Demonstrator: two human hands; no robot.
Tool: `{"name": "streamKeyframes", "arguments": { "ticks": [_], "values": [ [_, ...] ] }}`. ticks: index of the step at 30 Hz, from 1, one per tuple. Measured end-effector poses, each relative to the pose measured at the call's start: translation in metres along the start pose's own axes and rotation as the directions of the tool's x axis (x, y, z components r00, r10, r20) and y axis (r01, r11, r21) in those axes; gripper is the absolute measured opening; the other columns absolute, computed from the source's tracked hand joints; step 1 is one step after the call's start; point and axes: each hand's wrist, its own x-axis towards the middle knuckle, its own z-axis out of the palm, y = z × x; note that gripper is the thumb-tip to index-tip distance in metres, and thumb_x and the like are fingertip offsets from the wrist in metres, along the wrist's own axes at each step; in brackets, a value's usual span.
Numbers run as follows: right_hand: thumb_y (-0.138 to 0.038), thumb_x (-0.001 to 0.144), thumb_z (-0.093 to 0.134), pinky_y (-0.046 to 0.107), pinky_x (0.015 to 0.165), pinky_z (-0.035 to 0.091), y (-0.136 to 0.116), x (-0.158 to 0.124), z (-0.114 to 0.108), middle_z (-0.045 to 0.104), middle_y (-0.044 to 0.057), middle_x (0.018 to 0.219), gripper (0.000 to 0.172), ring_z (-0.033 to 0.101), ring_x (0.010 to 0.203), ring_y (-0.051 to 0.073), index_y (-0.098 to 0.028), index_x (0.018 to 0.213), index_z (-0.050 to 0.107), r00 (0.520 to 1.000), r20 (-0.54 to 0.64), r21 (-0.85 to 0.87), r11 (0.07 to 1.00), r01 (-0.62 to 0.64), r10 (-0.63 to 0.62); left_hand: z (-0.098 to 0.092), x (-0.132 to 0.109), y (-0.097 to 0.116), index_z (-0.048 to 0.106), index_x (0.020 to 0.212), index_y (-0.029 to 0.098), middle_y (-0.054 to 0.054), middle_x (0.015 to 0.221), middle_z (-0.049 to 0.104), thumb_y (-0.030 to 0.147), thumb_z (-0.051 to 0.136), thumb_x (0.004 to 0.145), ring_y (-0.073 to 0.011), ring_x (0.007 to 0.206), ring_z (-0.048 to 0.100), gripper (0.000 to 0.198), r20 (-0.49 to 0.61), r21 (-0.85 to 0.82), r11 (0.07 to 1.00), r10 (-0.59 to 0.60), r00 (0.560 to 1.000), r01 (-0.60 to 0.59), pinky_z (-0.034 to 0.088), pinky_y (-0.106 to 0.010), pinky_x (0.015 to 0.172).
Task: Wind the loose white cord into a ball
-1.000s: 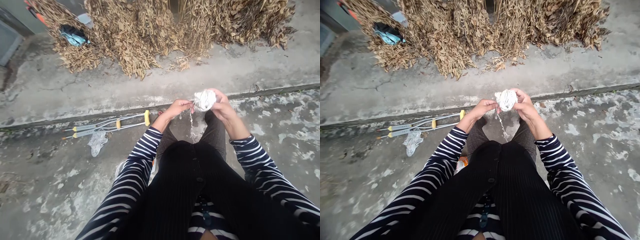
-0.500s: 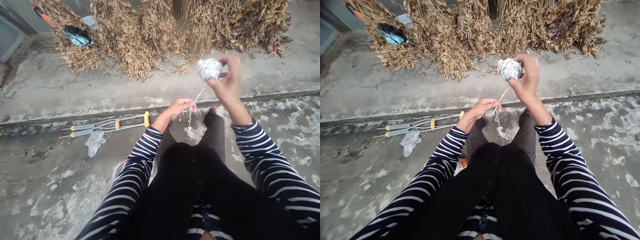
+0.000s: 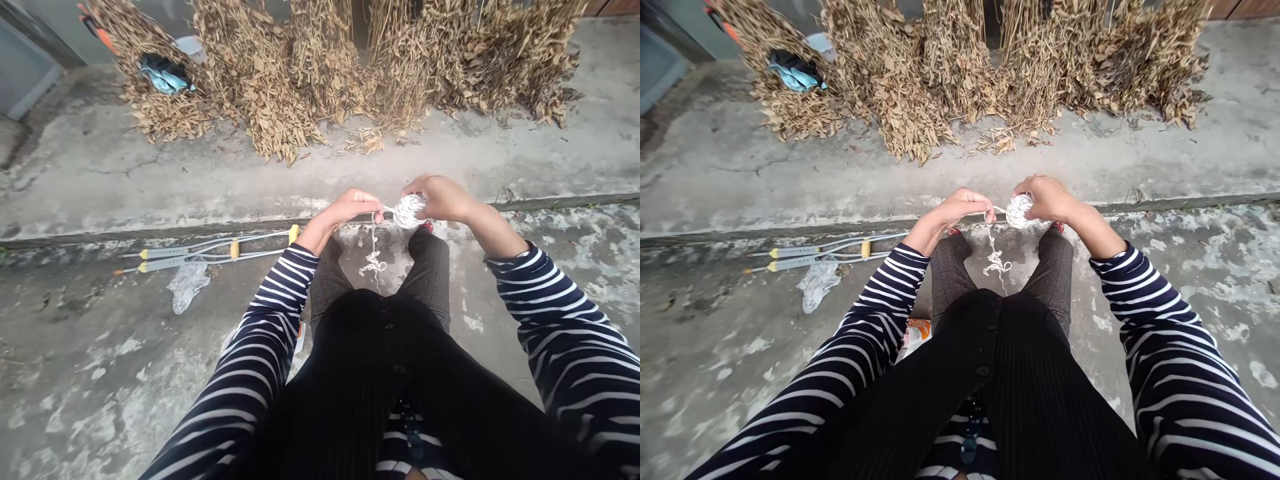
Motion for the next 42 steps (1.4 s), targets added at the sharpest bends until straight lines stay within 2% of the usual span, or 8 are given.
{"name": "streamKeyframes", "arguments": {
  "ticks": [3,7,14,18,28,34,39,42],
  "values": [
    [-0.014,0.058,0.075,0.030,0.068,0.052,0.003,-0.001,-0.004,0.073,0.002,0.087,0.045,0.064,0.075,0.018,-0.021,0.103,0.081,0.989,0.146,0.336,0.940,-0.056,0.006,-0.001,0.004,0.003,0.077,0.071,0.012,-0.007,0.072,0.075,0.033,0.070,0.084,-0.0157,0.076,0.069,0.025,0.011,0.087,0.996,-0.007,1.000,0.006,0.051,-0.031,0.088],
    [-0.016,0.056,0.080,0.029,0.067,0.054,0.001,-0.008,-0.007,0.074,0.005,0.091,0.044,0.068,0.079,0.018,-0.016,0.100,0.080,0.956,0.282,0.716,0.680,-0.156,-0.077,0.001,0.005,0.013,0.078,0.072,0.013,-0.006,0.076,0.075,0.040,0.072,0.086,-0.0152,0.078,0.068,0.030,0.010,0.188,0.982,0.026,1.000,-0.027,0.050,-0.031,0.087],
    [-0.018,0.051,0.081,0.031,0.066,0.058,0.002,-0.020,0.015,0.074,0.008,0.098,0.072,0.071,0.079,0.021,-0.015,0.121,0.066,0.986,0.166,0.963,0.222,-0.155,-0.034,0.009,0.006,0.004,0.078,0.080,0.012,-0.007,0.078,0.075,0.052,0.076,0.085,-0.0174,0.085,0.070,0.040,0.019,0.038,0.997,0.060,0.998,-0.061,0.051,-0.034,0.093],
    [-0.025,0.054,0.070,0.042,0.077,0.062,0.003,-0.021,0.017,0.073,0.011,0.112,0.082,0.071,0.094,0.027,-0.015,0.136,0.062,0.993,0.044,0.980,0.188,-0.064,0.109,0.019,0.003,-0.001,0.075,0.081,0.012,-0.005,0.070,0.071,0.057,0.078,0.082,-0.0185,0.082,0.070,0.045,0.009,-0.080,0.994,0.071,0.997,-0.070,0.051,-0.036,0.093],
    [-0.044,0.067,0.064,0.054,0.092,0.060,-0.006,-0.020,-0.015,0.068,0.013,0.117,0.063,0.067,0.111,0.031,-0.018,0.125,0.061,0.959,-0.166,0.917,0.393,0.065,0.229,0.016,-0.017,-0.020,0.074,0.074,0.014,-0.009,0.081,0.075,0.060,0.075,0.082,-0.0203,0.089,0.071,0.047,-0.058,-0.061,0.997,0.035,0.998,-0.038,0.049,-0.034,0.096],
    [-0.033,0.055,0.069,0.029,0.076,0.058,-0.036,-0.010,-0.052,0.067,0.006,0.114,0.049,0.062,0.094,0.017,-0.021,0.102,0.063,0.953,-0.177,0.968,0.219,0.123,0.245,0.009,-0.013,-0.018,0.075,0.078,0.013,-0.008,0.081,0.075,0.060,0.075,0.084,-0.0185,0.087,0.071,0.048,-0.074,-0.064,0.995,0.069,0.995,-0.073,0.048,-0.034,0.097],
    [-0.015,0.043,0.066,0.015,0.055,0.047,-0.070,0.001,-0.095,0.062,-0.001,0.081,0.047,0.053,0.073,0.010,-0.022,0.089,0.057,0.922,-0.277,0.957,-0.012,0.291,0.269,-0.005,0.006,0.019,0.075,0.085,0.012,-0.007,0.082,0.076,0.059,0.078,0.083,-0.0183,0.087,0.071,0.047,-0.138,-0.022,0.980,0.195,0.971,-0.200,0.049,-0.034,0.095],
    [-0.014,0.043,0.066,0.016,0.055,0.047,-0.079,0.006,-0.118,0.060,-0.002,0.075,0.044,0.051,0.070,0.009,-0.019,0.085,0.055,0.891,-0.347,0.930,-0.012,0.367,0.292,-0.012,0.015,0.042,0.075,0.086,0.011,-0.008,0.083,0.076,0.057,0.078,0.084,-0.0185,0.088,0.073,0.046,-0.158,0.002,0.963,0.266,0.951,-0.269,0.050,-0.034,0.095]
  ]
}}
